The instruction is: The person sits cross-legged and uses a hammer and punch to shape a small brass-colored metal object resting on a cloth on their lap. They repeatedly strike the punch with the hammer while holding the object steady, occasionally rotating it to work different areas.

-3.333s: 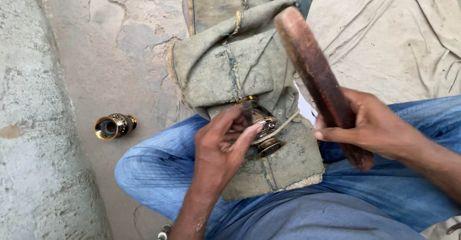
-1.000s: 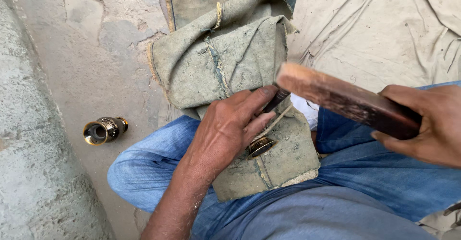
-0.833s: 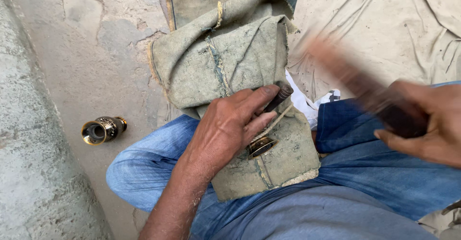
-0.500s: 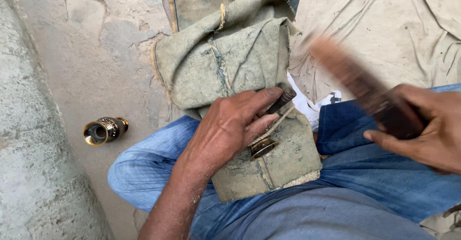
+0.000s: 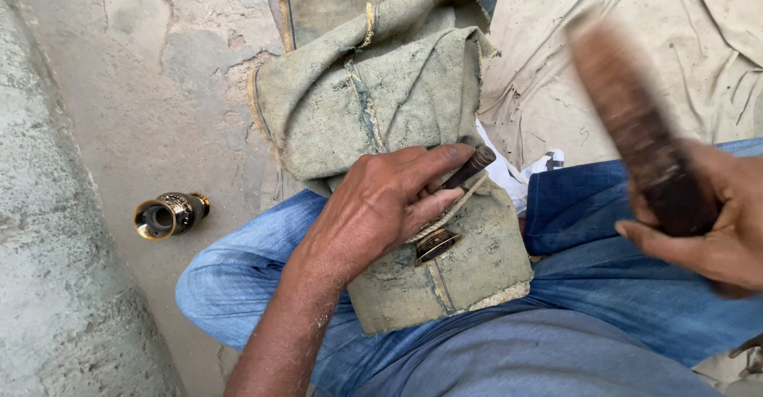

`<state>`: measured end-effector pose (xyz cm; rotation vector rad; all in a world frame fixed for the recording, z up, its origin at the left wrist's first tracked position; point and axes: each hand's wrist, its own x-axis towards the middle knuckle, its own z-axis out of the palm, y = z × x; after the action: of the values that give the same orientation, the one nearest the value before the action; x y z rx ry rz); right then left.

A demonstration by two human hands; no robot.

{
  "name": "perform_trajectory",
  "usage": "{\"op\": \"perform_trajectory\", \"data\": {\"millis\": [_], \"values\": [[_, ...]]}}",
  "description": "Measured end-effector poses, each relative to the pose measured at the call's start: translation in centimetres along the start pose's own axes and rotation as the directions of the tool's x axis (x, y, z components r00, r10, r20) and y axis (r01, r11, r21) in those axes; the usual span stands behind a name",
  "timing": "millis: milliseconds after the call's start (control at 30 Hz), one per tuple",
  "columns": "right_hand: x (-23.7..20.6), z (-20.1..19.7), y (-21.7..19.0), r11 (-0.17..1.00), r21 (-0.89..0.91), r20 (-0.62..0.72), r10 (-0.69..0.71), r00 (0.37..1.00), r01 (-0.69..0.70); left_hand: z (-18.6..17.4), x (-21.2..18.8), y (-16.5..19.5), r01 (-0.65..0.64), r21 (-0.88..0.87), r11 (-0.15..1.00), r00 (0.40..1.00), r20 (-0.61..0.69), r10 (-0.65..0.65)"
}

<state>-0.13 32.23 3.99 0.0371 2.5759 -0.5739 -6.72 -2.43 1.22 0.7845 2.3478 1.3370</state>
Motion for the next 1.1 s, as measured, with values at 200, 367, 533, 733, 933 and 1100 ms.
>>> {"op": "perform_trajectory", "data": {"millis": [200,367,533,733,933,1100], "values": [[-0.1,-0.1,-0.2,0.937,-0.228,0.087,0.291,0.953,-0.265,0.0,0.1,-0.1,0.001,-0.004,1.000,1.000,0.017,-0.001],[-0.3,0.2,0.6,0.979,-0.094,0.019,0.184,0.983,-0.182,-0.2,0.1,-0.3,-0.022,-0.004,1.000,1.000,0.014,0.022],[-1.3,1.2,1.8,0.999,0.028,-0.096,0.037,0.995,-0.035,-0.2,0.3,-0.3,0.015,0.001,1.000,0.999,0.046,-0.015],[-0.1,0.7,0.5,0.987,-0.160,0.163,0.060,0.985,-0.033,-0.3,-0.7,0.1,-0.015,0.034,0.999,0.999,-0.029,0.016],[2.5,1.3,-6.2,0.936,-0.305,0.517,0.318,0.795,-0.176,2.5,-3.1,0.9,0.209,-0.094,0.973,0.919,-0.321,-0.229],[2.3,0.1,-5.0,0.957,-0.268,0.368,0.209,0.906,-0.112,4.4,-4.3,1.5,0.202,-0.106,0.974,0.832,-0.506,-0.228]]}}
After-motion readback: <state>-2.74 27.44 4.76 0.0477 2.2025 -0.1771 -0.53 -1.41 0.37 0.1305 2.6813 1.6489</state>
